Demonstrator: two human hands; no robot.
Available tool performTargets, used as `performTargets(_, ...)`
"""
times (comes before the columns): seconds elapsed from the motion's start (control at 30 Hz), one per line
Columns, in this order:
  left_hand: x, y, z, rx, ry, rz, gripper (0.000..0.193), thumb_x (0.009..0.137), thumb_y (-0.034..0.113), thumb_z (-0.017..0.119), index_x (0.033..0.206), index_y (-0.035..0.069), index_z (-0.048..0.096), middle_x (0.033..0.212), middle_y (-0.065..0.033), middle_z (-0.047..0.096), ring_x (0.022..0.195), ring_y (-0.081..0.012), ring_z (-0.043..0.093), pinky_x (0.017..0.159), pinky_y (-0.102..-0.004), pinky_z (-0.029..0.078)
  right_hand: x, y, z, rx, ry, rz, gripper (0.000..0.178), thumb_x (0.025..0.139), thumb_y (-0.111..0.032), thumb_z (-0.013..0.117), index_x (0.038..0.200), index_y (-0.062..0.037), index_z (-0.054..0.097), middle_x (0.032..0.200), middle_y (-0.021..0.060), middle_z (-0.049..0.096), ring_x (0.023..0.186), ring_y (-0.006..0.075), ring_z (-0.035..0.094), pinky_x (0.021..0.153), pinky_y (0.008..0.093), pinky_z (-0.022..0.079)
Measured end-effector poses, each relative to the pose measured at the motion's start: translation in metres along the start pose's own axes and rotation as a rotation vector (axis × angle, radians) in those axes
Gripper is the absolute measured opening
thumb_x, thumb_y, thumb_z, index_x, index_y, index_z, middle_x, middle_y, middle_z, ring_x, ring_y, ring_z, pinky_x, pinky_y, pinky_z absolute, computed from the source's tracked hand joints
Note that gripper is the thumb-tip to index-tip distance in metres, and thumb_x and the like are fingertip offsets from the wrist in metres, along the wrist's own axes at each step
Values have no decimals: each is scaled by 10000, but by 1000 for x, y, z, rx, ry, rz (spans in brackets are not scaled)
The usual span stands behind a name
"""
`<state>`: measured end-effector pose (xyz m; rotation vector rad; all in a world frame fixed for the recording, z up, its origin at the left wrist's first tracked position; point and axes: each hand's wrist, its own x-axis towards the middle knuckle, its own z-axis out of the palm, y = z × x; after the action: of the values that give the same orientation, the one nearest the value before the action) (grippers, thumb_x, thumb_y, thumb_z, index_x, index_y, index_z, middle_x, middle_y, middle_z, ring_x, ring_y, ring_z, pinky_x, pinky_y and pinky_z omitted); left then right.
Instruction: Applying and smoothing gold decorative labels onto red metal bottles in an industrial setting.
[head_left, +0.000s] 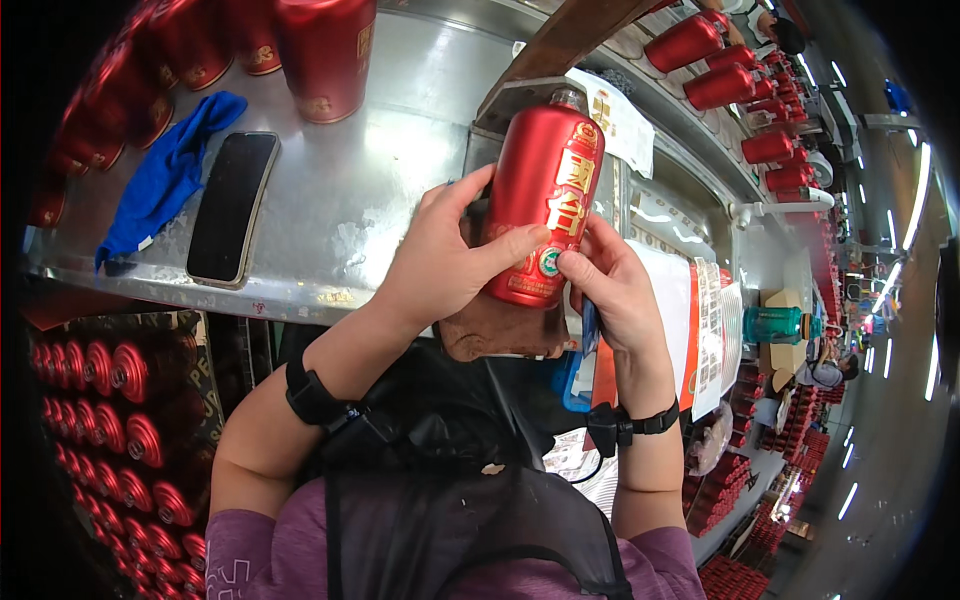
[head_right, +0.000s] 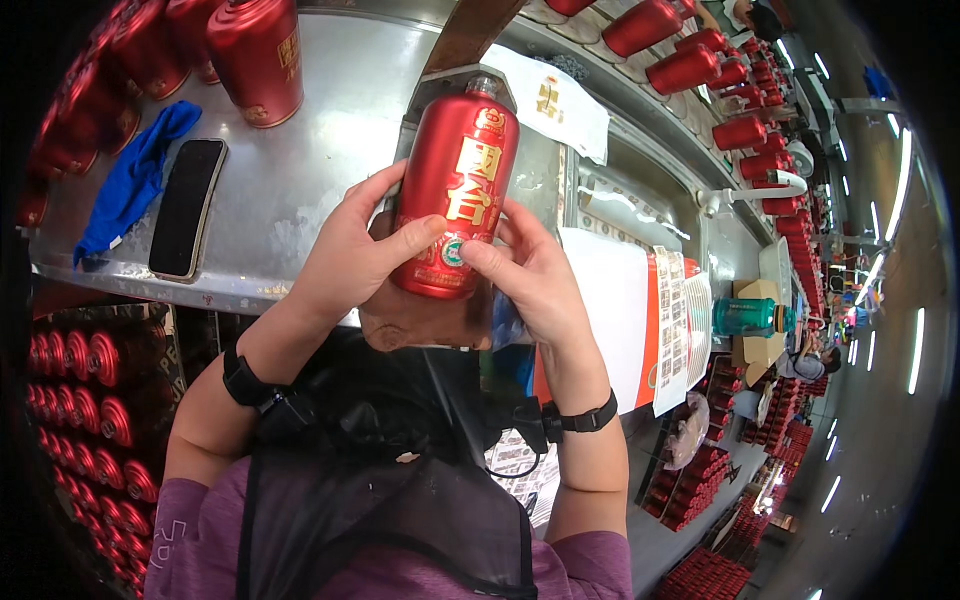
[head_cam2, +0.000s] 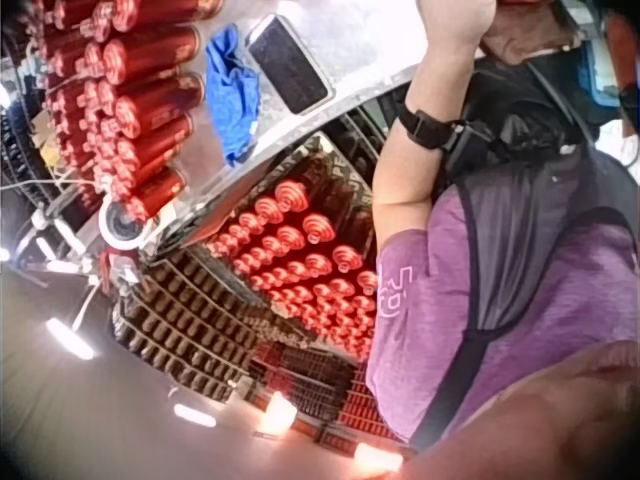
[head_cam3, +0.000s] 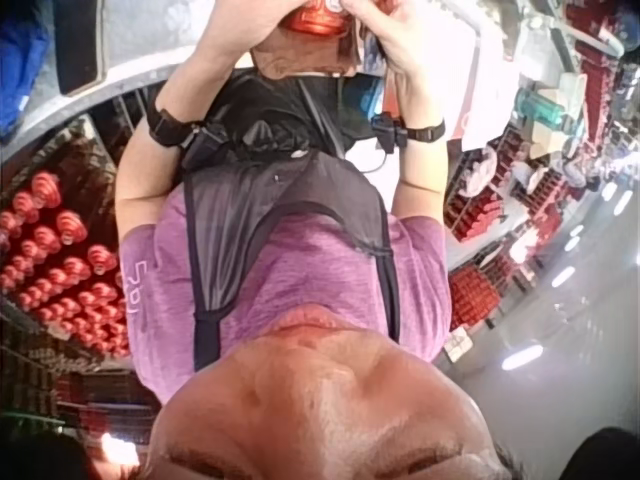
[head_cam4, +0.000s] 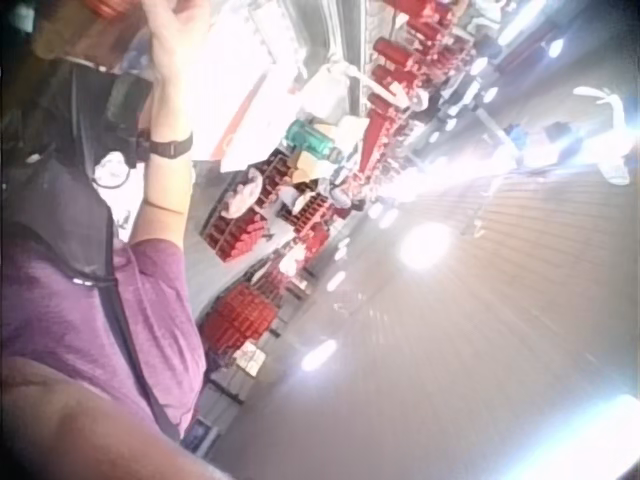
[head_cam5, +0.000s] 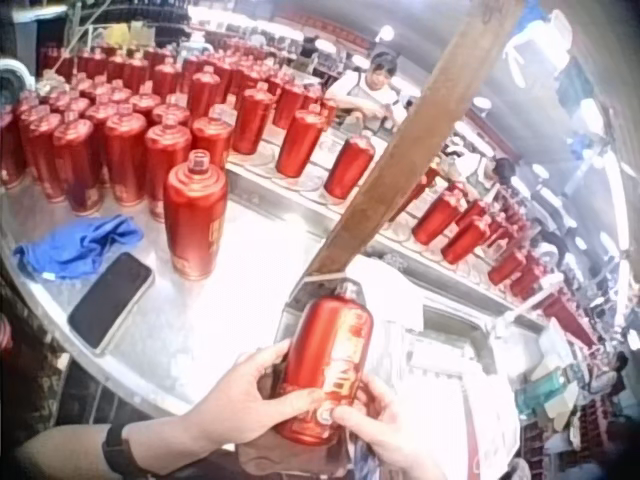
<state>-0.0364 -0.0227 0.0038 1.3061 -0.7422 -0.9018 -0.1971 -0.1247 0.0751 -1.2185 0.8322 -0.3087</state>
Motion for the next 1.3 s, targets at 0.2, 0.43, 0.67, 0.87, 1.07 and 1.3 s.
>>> performTargets(0.2,1,2,-12,11,-84,-5,813,833,392,775,1437,-26,427,1328,-250,489,1276,-315,460,1070,-394,386,0,-1,2,27,-17,-11,689,880,-46,714,1455,47,346,1342,164,549,1189,206,586,1020,322,466)
performTargets(0.43,0,1,-16,15,-200,23,830,837,344,776,1465,-30,382,1385,-243,457,1315,-307,447,1100,-387,363,1,-2,1,12,-13,19,704,865,-32,723,1453,51,345,1345,164,550,1187,203,588,1019,321,467)
performTargets(0.67,2,-6,-17,-186,-266,-17,881,811,317,799,1486,-24,346,1409,-237,436,1325,-295,438,1106,-375,357,2,-2,0,36,-30,19,711,855,-30,732,1450,50,351,1346,159,552,1187,197,588,1020,319,466)
performTargets(0.87,-3,-8,-28,242,-319,198,1079,711,390,855,1508,-37,266,1402,-261,428,1392,-358,338,1148,-421,289,2,-2,-3,23,-42,17,709,867,-51,725,1460,41,347,1339,158,555,1201,193,572,1021,317,460)
performTargets(1.07,-9,8,-25,624,-215,414,1159,648,433,868,1497,-59,251,1413,-302,409,1404,-448,273,1136,-485,277,-1,-5,-16,-102,8,-25,717,903,-108,706,1494,26,323,1340,167,555,1169,182,577,980,300,462)
performTargets(1.3,-12,-2,-27,365,-173,176,959,811,485,758,1482,-47,326,1452,-309,389,1456,-394,213,1144,-472,264,-8,-1,-6,-112,29,-29,706,921,-94,683,1502,29,302,1357,168,544,1092,157,621,929,273,482)
